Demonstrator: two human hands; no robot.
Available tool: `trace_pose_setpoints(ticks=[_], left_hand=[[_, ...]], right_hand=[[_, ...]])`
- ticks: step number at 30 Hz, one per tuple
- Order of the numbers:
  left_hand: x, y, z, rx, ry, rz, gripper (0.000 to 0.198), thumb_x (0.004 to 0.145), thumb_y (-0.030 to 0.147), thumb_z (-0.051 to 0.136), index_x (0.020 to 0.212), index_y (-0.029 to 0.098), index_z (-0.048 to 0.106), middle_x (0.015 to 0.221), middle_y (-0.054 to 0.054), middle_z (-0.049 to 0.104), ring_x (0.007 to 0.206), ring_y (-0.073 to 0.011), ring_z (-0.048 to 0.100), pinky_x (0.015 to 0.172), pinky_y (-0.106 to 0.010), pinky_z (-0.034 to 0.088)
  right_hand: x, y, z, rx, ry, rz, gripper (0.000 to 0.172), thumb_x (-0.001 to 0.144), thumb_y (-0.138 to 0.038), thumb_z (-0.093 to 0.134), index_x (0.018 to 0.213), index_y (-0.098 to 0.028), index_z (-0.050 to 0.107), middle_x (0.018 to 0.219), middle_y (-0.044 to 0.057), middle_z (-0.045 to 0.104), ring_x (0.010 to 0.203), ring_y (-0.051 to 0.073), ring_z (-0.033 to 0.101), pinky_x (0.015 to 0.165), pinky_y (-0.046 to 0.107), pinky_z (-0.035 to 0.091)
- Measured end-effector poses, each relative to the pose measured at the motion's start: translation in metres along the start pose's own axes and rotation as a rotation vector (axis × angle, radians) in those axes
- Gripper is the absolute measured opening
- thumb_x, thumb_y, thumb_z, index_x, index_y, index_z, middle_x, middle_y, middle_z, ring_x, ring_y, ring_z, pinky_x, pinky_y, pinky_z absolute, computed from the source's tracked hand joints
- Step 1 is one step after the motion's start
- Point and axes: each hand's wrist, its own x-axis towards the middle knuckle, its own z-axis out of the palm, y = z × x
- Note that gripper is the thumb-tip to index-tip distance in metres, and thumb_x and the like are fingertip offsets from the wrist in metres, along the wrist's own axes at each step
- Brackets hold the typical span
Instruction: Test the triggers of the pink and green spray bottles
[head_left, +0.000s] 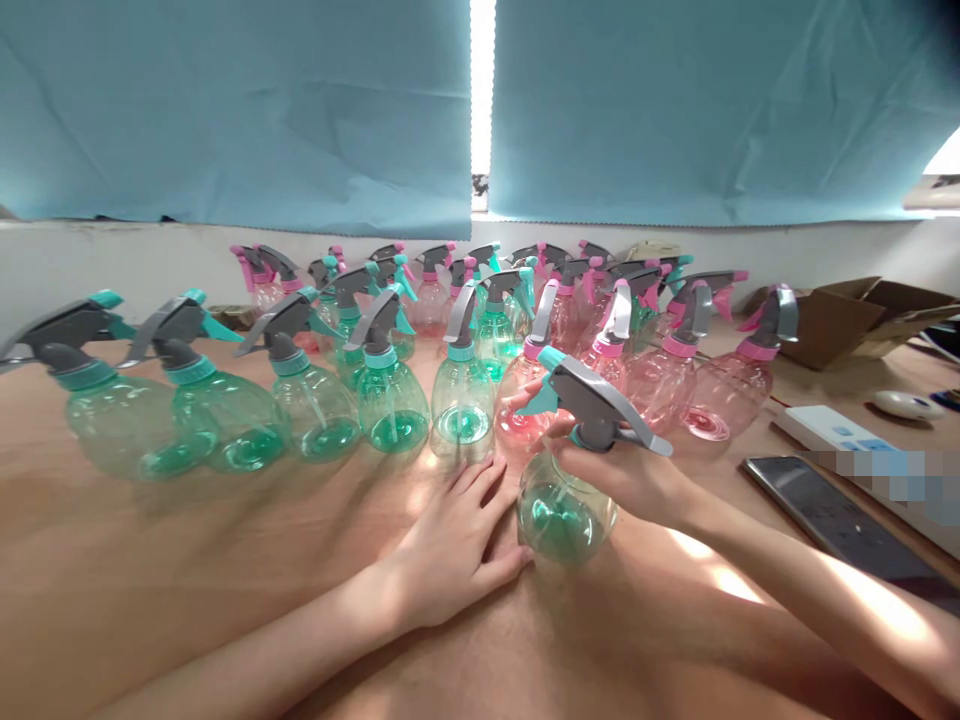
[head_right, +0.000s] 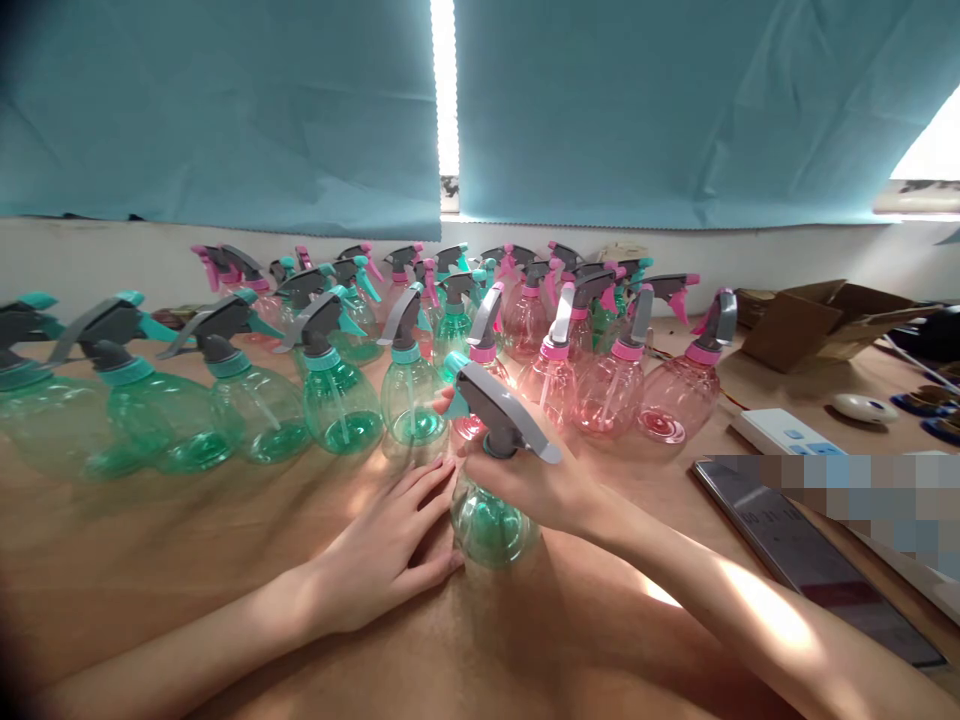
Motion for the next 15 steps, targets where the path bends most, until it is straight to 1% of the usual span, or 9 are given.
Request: trace_pose_setpoints(ticks=[3, 5, 7, 9, 12, 15], left_hand=[[0.001, 0.001, -0.001, 0.001, 0.008, 0.005, 0.062, 0.094, 0.050, 0.050, 0.145, 0.017, 0.038, 0.153, -0.015, 0.034, 0.141, -0.0327, 0.030, 0.114, -0.051, 0.025], [0.001, 0.001, -0.002, -0.003, 0.017, 0.013, 0.061, 0.093, 0.049, 0.051, 0.145, 0.019, 0.038, 0.154, -0.013, 0.034, 0.141, -0.0321, 0.030, 0.114, -0.051, 0.025], [0.001, 0.001, -0.002, -0.013, 0.016, 0.016, 0.059, 0.093, 0.048, 0.051, 0.144, 0.020, 0.040, 0.154, -0.012, 0.033, 0.141, -0.0325, 0.029, 0.114, -0.051, 0.025], [0.000, 0.001, -0.001, -0.022, 0.013, 0.012, 0.059, 0.093, 0.049, 0.050, 0.144, 0.020, 0.040, 0.155, -0.012, 0.032, 0.140, -0.0333, 0.030, 0.114, -0.052, 0.025], [0.000, 0.000, 0.000, -0.017, 0.019, 0.011, 0.062, 0.094, 0.051, 0.050, 0.146, 0.020, 0.036, 0.154, -0.013, 0.033, 0.140, -0.0331, 0.030, 0.114, -0.052, 0.025], [0.000, -0.001, 0.001, 0.000, 0.021, 0.016, 0.062, 0.094, 0.050, 0.050, 0.146, 0.018, 0.037, 0.153, -0.014, 0.034, 0.141, -0.0326, 0.028, 0.114, -0.051, 0.025]], right_hand=[[0.001, -0.003, 0.001, 0.086, -0.002, -0.006, 0.008, 0.068, -0.018, 0.051, 0.064, -0.025, 0.054, 0.060, -0.003, 0.058, 0.069, 0.018, 0.063, 0.068, 0.032, 0.057], [0.002, -0.005, 0.002, 0.143, 0.014, 0.004, 0.007, 0.068, -0.019, 0.053, 0.070, -0.024, 0.056, 0.065, -0.003, 0.061, 0.073, 0.018, 0.065, 0.066, 0.030, 0.057], [0.002, -0.006, 0.002, 0.171, 0.030, 0.006, 0.013, 0.067, -0.019, 0.056, 0.079, -0.024, 0.057, 0.076, -0.001, 0.065, 0.072, 0.017, 0.066, 0.061, 0.028, 0.057], [0.002, -0.004, 0.002, 0.163, 0.024, -0.004, 0.018, 0.068, -0.019, 0.055, 0.085, -0.023, 0.057, 0.082, 0.000, 0.067, 0.071, 0.017, 0.066, 0.060, 0.027, 0.056], [0.002, 0.001, 0.000, 0.121, 0.005, -0.030, 0.023, 0.069, -0.017, 0.053, 0.091, -0.021, 0.059, 0.090, 0.002, 0.069, 0.077, 0.018, 0.069, 0.065, 0.028, 0.057], [0.001, 0.006, -0.001, 0.119, -0.025, -0.047, 0.039, 0.069, -0.012, 0.051, 0.106, -0.021, 0.059, 0.109, 0.004, 0.069, 0.083, 0.018, 0.070, 0.070, 0.030, 0.058]])
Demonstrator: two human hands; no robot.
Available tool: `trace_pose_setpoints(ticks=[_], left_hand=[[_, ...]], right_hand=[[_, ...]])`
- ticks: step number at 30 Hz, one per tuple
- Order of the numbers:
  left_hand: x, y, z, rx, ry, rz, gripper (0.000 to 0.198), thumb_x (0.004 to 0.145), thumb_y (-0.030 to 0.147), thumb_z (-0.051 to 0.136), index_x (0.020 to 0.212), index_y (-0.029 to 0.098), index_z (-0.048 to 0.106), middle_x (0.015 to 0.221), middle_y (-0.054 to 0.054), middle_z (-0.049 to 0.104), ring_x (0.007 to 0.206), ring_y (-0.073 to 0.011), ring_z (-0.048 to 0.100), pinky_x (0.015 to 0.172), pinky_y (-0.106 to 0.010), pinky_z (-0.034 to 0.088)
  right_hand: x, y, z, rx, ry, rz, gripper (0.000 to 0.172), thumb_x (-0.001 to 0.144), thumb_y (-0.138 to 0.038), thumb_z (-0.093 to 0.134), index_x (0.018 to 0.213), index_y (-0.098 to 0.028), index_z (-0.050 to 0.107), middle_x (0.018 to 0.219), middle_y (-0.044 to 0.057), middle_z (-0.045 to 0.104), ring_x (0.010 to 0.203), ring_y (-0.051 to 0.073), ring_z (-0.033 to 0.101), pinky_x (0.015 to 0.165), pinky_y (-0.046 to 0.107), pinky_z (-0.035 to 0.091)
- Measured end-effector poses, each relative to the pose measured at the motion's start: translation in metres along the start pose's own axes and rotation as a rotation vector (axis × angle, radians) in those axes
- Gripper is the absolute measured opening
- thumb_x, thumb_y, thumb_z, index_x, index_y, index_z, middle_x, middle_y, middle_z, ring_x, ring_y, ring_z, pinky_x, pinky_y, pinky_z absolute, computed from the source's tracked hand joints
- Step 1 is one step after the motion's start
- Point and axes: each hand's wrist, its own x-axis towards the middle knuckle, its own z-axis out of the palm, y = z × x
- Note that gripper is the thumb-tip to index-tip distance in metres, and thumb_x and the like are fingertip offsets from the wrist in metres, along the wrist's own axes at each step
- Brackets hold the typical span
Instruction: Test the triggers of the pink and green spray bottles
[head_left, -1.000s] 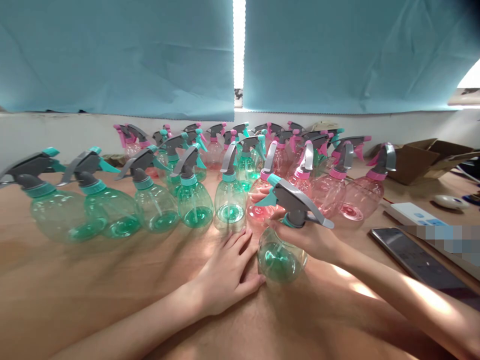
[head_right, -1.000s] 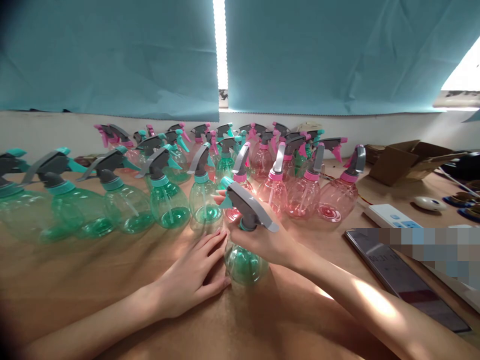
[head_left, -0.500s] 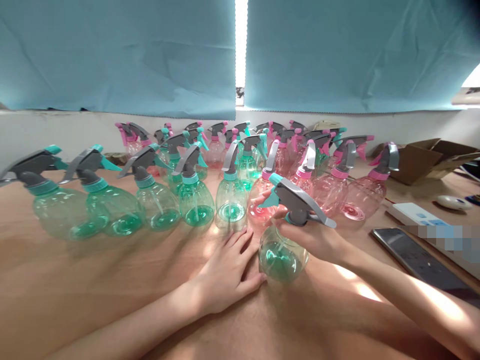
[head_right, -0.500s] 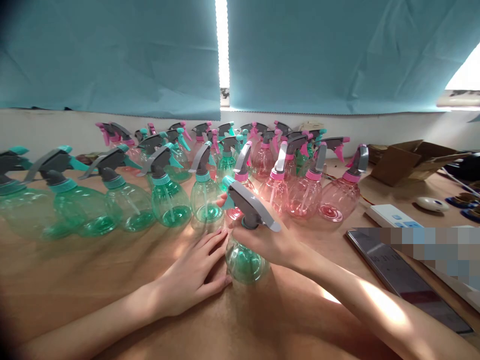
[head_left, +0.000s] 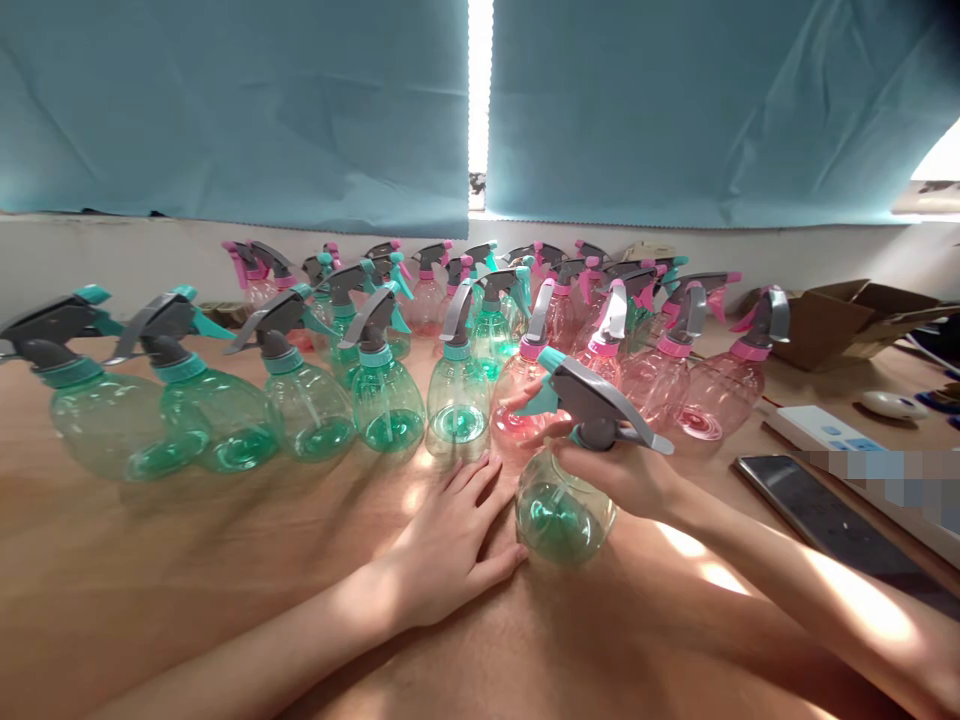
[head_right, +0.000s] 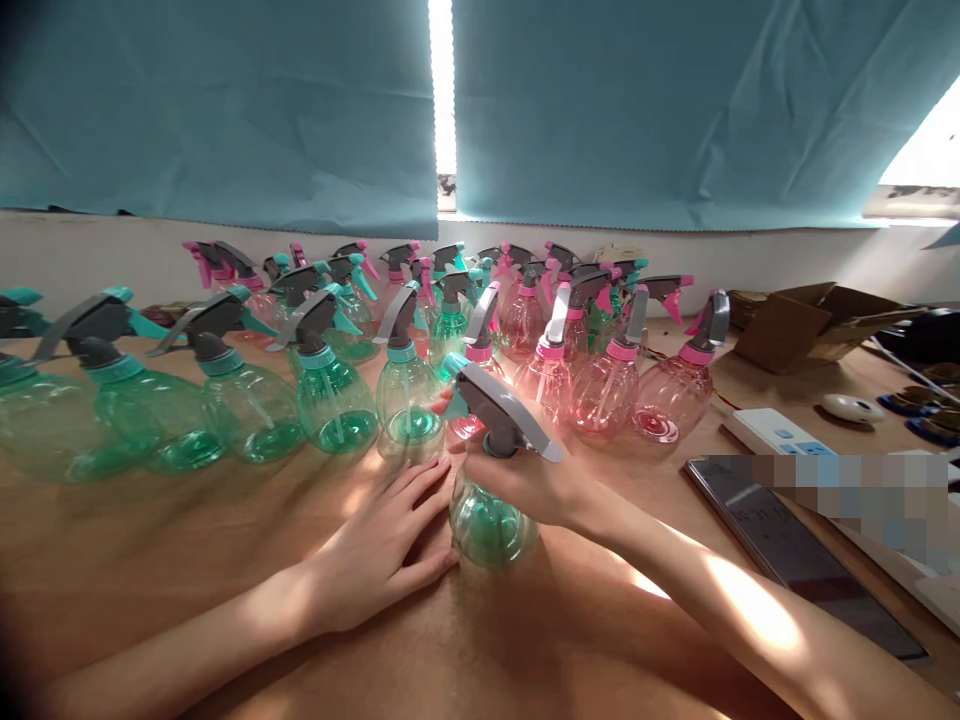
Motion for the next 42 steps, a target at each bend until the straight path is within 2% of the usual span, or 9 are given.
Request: trace_pose_setpoints(ticks=[2, 6, 9, 13, 20, 29, 42], left_hand=[[0.0003, 0.0004, -0.0003, -0.005, -0.003, 0.003, 0.061, 0.093, 0.049, 0.051, 0.144, 0.017, 0.039, 0.153, -0.015, 0.035, 0.141, -0.0327, 0.028, 0.115, -0.051, 0.025], [0.0006, 0.0008, -0.0006, -0.035, 0.016, 0.008, 0.059, 0.092, 0.046, 0.054, 0.143, 0.019, 0.041, 0.152, -0.014, 0.036, 0.141, -0.0328, 0.029, 0.114, -0.051, 0.026], [0.0006, 0.0003, 0.0001, -0.040, 0.018, 0.000, 0.059, 0.092, 0.045, 0.055, 0.143, 0.020, 0.041, 0.153, -0.013, 0.035, 0.141, -0.0336, 0.029, 0.114, -0.052, 0.026], [0.0005, 0.0002, -0.0001, -0.042, 0.010, -0.012, 0.056, 0.092, 0.045, 0.055, 0.141, 0.020, 0.044, 0.154, -0.013, 0.034, 0.140, -0.0343, 0.030, 0.114, -0.053, 0.026], [0.0007, 0.0015, -0.0011, -0.018, -0.012, -0.017, 0.060, 0.092, 0.047, 0.054, 0.143, 0.018, 0.041, 0.154, -0.014, 0.033, 0.141, -0.0330, 0.029, 0.114, -0.051, 0.026], [0.0000, 0.0013, -0.0021, -0.006, -0.028, -0.027, 0.061, 0.093, 0.049, 0.051, 0.144, 0.016, 0.040, 0.155, -0.015, 0.030, 0.142, -0.0323, 0.026, 0.115, -0.051, 0.025], [-0.0001, 0.0020, -0.0022, -0.001, -0.037, -0.025, 0.061, 0.093, 0.048, 0.051, 0.143, 0.015, 0.041, 0.155, -0.016, 0.031, 0.142, -0.0326, 0.027, 0.115, -0.051, 0.026]], right_hand=[[-0.0005, 0.0008, 0.0006, 0.021, -0.019, -0.001, 0.047, 0.071, -0.011, 0.051, 0.115, -0.023, 0.057, 0.119, 0.005, 0.067, 0.087, 0.019, 0.071, 0.074, 0.032, 0.059], [0.0001, -0.0035, 0.0033, 0.042, -0.013, 0.014, 0.045, 0.074, -0.016, 0.054, 0.118, -0.024, 0.057, 0.123, 0.007, 0.067, 0.111, 0.026, 0.065, 0.083, 0.037, 0.060], [0.0010, -0.0063, 0.0045, 0.057, -0.011, 0.027, 0.049, 0.074, -0.017, 0.056, 0.122, -0.025, 0.056, 0.124, 0.007, 0.067, 0.114, 0.029, 0.063, 0.087, 0.042, 0.059], [0.0014, -0.0040, 0.0045, 0.088, -0.039, 0.008, 0.050, 0.075, -0.015, 0.055, 0.125, -0.025, 0.056, 0.132, 0.006, 0.062, 0.121, 0.026, 0.059, 0.094, 0.040, 0.057], [0.0015, -0.0018, 0.0044, 0.098, -0.051, -0.009, 0.053, 0.077, -0.014, 0.056, 0.129, -0.021, 0.054, 0.132, 0.008, 0.061, 0.121, 0.026, 0.059, 0.094, 0.039, 0.057], [0.0023, -0.0071, 0.0025, 0.001, -0.036, -0.022, 0.040, 0.075, -0.018, 0.053, 0.114, -0.024, 0.063, 0.130, 0.003, 0.063, 0.122, 0.028, 0.058, 0.098, 0.041, 0.054], [0.0009, -0.0009, 0.0026, 0.034, -0.055, -0.043, 0.044, 0.077, -0.015, 0.053, 0.120, -0.024, 0.059, 0.133, 0.004, 0.061, 0.127, 0.027, 0.054, 0.104, 0.043, 0.049]])
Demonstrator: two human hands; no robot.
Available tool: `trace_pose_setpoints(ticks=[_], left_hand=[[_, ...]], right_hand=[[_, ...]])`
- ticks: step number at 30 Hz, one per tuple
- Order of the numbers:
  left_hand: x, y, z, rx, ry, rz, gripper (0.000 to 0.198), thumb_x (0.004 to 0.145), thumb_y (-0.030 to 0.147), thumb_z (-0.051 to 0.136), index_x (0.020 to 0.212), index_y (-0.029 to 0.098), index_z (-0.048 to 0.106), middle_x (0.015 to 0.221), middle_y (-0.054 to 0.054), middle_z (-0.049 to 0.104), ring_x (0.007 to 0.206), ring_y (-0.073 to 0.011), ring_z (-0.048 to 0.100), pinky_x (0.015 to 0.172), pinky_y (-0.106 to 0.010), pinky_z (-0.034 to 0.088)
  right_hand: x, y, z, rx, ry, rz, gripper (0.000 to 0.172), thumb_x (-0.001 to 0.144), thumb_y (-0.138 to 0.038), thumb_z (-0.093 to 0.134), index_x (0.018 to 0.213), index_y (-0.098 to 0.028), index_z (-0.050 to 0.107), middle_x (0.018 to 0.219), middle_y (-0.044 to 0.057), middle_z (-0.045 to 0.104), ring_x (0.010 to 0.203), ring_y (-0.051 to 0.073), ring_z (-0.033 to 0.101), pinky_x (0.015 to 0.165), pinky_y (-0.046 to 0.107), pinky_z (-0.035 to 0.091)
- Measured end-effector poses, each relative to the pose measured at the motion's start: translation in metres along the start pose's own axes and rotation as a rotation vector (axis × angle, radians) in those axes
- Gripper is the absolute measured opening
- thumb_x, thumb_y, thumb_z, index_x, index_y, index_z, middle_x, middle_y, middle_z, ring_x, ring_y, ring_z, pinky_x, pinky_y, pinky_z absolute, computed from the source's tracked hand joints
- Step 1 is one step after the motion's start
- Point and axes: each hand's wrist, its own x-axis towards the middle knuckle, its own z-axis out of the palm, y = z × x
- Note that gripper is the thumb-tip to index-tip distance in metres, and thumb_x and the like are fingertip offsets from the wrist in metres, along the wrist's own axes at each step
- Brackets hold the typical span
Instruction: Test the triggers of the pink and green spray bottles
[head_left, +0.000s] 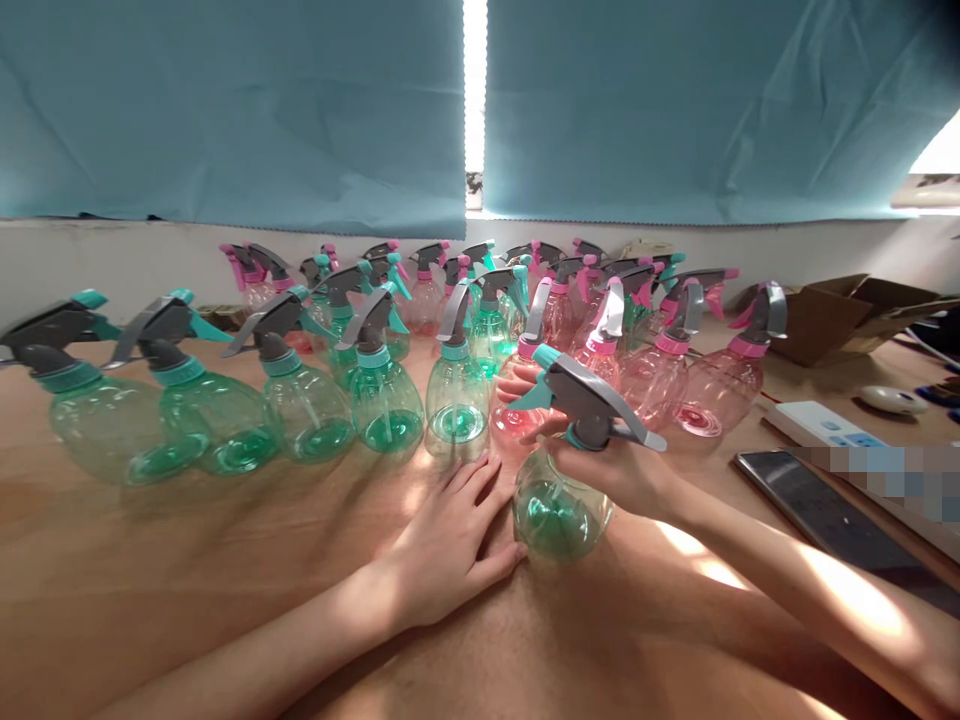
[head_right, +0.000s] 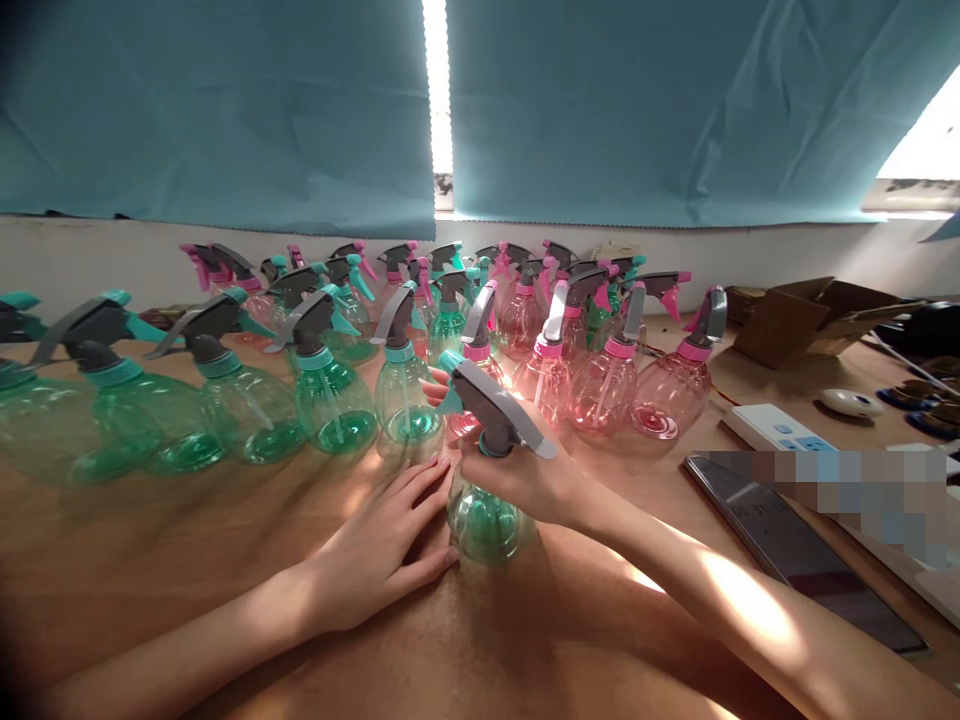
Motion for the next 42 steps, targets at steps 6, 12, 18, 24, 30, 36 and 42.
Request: trace_pose_setpoints(ticks=[6, 12, 18, 24, 30, 36, 42], left_hand=[[0.000, -0.001, 0.001, -0.015, 0.012, 0.003, 0.060, 0.093, 0.048, 0.053, 0.142, 0.016, 0.042, 0.154, -0.015, 0.032, 0.141, -0.0328, 0.028, 0.114, -0.052, 0.026], [0.001, -0.001, 0.001, -0.011, 0.017, 0.005, 0.059, 0.093, 0.048, 0.052, 0.142, 0.017, 0.041, 0.154, -0.014, 0.032, 0.141, -0.0320, 0.028, 0.115, -0.051, 0.026], [0.002, 0.001, 0.000, -0.017, 0.020, 0.007, 0.060, 0.093, 0.047, 0.053, 0.142, 0.016, 0.042, 0.153, -0.015, 0.034, 0.141, -0.0329, 0.028, 0.114, -0.052, 0.028], [0.000, -0.001, 0.001, 0.019, 0.008, 0.013, 0.065, 0.094, 0.048, 0.050, 0.147, 0.015, 0.034, 0.154, -0.016, 0.032, 0.142, -0.0319, 0.027, 0.115, -0.051, 0.026], [0.000, -0.003, 0.002, 0.034, -0.004, 0.003, 0.065, 0.095, 0.051, 0.047, 0.148, 0.016, 0.034, 0.155, -0.016, 0.030, 0.142, -0.0327, 0.027, 0.115, -0.052, 0.025], [0.001, 0.000, 0.000, 0.002, 0.004, 0.004, 0.063, 0.094, 0.047, 0.051, 0.145, 0.014, 0.038, 0.154, -0.016, 0.032, 0.142, -0.0323, 0.027, 0.115, -0.051, 0.026], [0.000, 0.000, 0.000, -0.041, 0.032, 0.012, 0.062, 0.093, 0.046, 0.053, 0.146, 0.018, 0.037, 0.153, -0.014, 0.034, 0.141, -0.0326, 0.029, 0.114, -0.051, 0.027]], right_hand=[[-0.002, 0.003, -0.001, 0.017, -0.022, -0.001, 0.047, 0.078, -0.014, 0.052, 0.124, -0.022, 0.056, 0.135, 0.005, 0.059, 0.128, 0.024, 0.054, 0.101, 0.036, 0.051], [0.000, 0.001, -0.001, -0.002, 0.003, -0.008, 0.043, 0.075, -0.013, 0.052, 0.116, -0.023, 0.060, 0.132, 0.005, 0.061, 0.124, 0.025, 0.057, 0.095, 0.035, 0.054], [0.001, -0.003, 0.000, 0.036, 0.028, 0.078, 0.039, 0.072, -0.017, 0.053, 0.109, -0.022, 0.060, 0.119, 0.007, 0.067, 0.086, 0.021, 0.071, 0.069, 0.034, 0.058], [0.002, -0.011, 0.001, 0.090, 0.084, 0.109, 0.020, 0.069, -0.016, 0.055, 0.088, -0.021, 0.058, 0.087, 0.003, 0.068, 0.079, 0.019, 0.068, 0.066, 0.031, 0.058], [0.000, -0.011, -0.001, 0.064, 0.091, 0.082, 0.018, 0.068, -0.014, 0.055, 0.085, -0.021, 0.057, 0.084, 0.002, 0.066, 0.081, 0.020, 0.068, 0.065, 0.030, 0.058], [-0.002, 0.000, -0.001, -0.009, 0.068, 0.036, 0.048, 0.070, -0.011, 0.053, 0.115, -0.025, 0.062, 0.114, 0.005, 0.070, 0.096, 0.024, 0.070, 0.083, 0.039, 0.059], [-0.002, 0.000, 0.002, -0.019, 0.067, 0.030, 0.052, 0.075, -0.016, 0.056, 0.127, -0.022, 0.058, 0.126, 0.009, 0.065, 0.099, 0.024, 0.069, 0.085, 0.039, 0.057]])
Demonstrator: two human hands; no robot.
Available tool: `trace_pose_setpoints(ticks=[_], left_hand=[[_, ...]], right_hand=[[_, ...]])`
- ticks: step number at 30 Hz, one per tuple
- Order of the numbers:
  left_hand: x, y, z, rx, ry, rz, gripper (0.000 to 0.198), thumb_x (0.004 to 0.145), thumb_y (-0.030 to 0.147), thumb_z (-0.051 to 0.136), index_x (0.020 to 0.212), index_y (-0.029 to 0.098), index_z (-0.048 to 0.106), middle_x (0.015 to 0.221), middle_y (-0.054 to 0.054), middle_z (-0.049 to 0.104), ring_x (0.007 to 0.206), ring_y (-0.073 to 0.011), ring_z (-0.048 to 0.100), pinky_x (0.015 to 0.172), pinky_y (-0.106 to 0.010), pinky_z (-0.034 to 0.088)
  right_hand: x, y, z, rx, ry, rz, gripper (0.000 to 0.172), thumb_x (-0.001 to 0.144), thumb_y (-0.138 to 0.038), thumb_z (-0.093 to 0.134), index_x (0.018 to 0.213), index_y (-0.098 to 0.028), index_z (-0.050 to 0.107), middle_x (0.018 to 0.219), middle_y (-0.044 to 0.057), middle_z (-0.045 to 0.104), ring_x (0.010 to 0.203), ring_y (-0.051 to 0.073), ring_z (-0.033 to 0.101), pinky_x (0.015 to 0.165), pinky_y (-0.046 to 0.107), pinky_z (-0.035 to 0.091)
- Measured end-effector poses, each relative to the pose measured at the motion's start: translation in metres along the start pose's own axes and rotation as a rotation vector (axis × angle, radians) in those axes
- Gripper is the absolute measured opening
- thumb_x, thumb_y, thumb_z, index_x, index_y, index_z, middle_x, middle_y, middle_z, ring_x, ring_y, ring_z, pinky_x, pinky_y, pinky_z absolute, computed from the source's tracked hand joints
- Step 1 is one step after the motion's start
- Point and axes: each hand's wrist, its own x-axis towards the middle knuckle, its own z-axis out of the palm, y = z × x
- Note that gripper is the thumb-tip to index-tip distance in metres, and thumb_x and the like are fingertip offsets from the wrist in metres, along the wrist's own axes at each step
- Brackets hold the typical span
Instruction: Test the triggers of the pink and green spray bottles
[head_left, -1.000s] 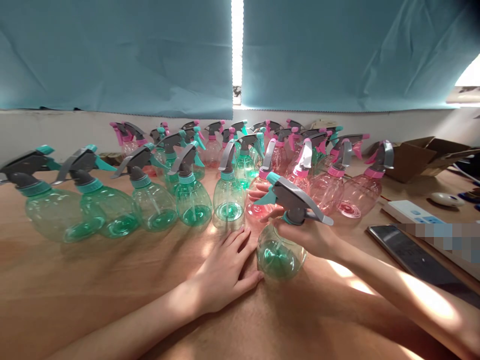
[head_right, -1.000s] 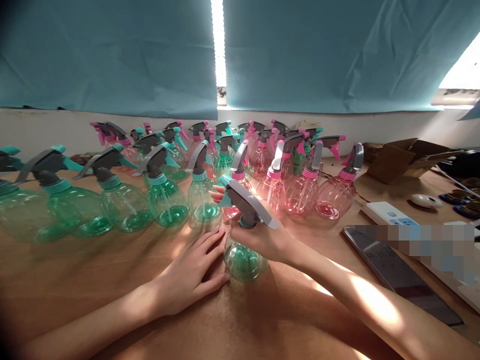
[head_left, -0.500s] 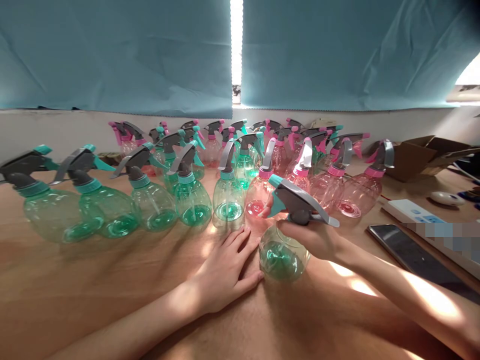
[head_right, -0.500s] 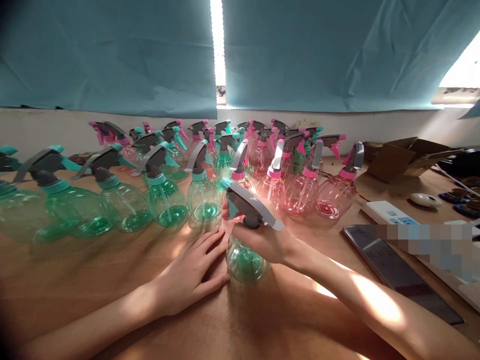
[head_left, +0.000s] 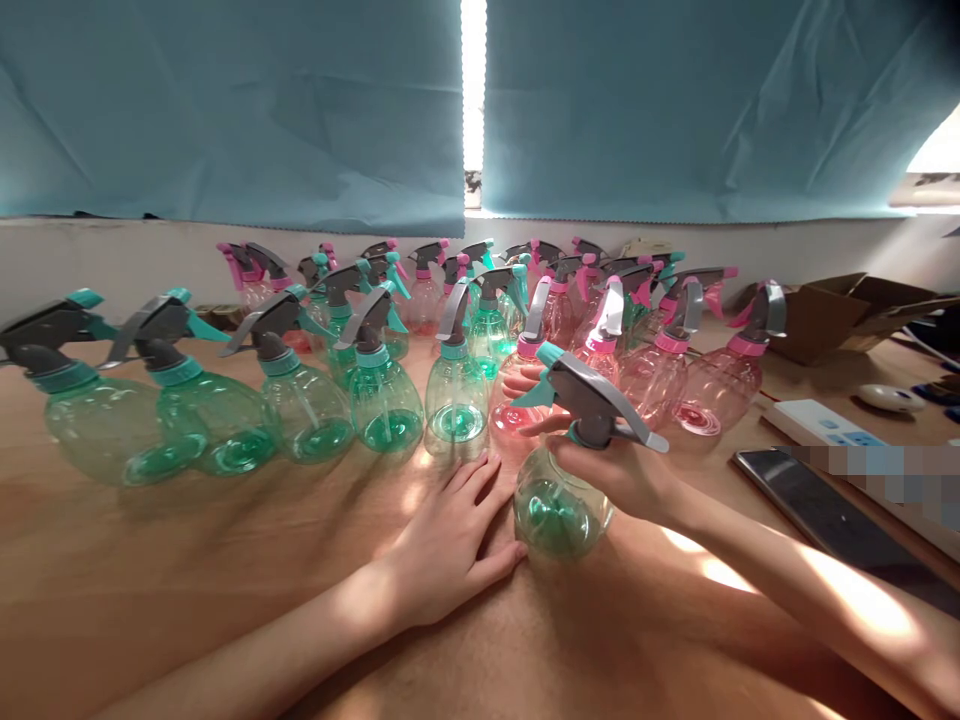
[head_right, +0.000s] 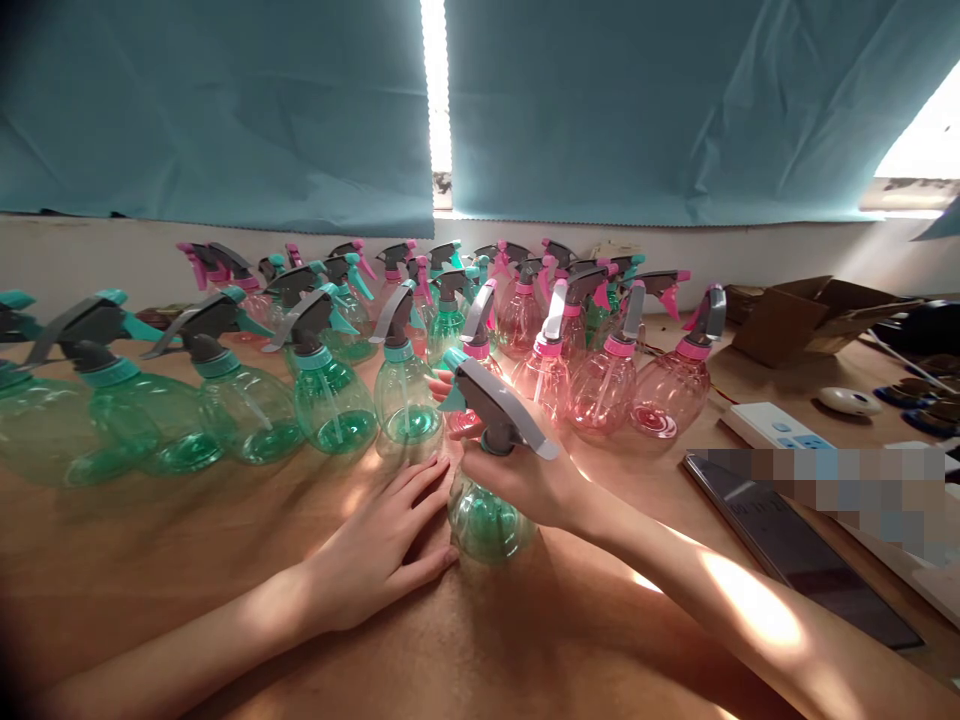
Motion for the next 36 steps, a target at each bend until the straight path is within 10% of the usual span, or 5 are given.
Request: trace_pose_setpoints(ticks=[12, 36], left_hand=[[-0.0017, -0.0003, -0.0004, 0.013, 0.003, -0.002, 0.061, 0.094, 0.047, 0.052, 0.145, 0.017, 0.037, 0.154, -0.013, 0.032, 0.142, -0.0316, 0.027, 0.115, -0.049, 0.027], [-0.0018, -0.0005, -0.0003, -0.012, 0.023, 0.006, 0.060, 0.093, 0.046, 0.053, 0.145, 0.019, 0.039, 0.154, -0.014, 0.034, 0.142, -0.0319, 0.028, 0.113, -0.050, 0.029]], right_hand=[[0.0013, -0.0058, -0.0027, -0.165, 0.027, -0.023, 0.040, 0.071, -0.019, 0.049, 0.106, -0.023, 0.070, 0.075, 0.003, 0.074, 0.066, 0.020, 0.067, 0.062, 0.033, 0.055], [0.0005, -0.0037, -0.0032, -0.193, 0.055, 0.005, 0.039, 0.070, -0.022, 0.050, 0.105, -0.024, 0.069, 0.076, 0.004, 0.072, 0.067, 0.022, 0.068, 0.060, 0.036, 0.056]])
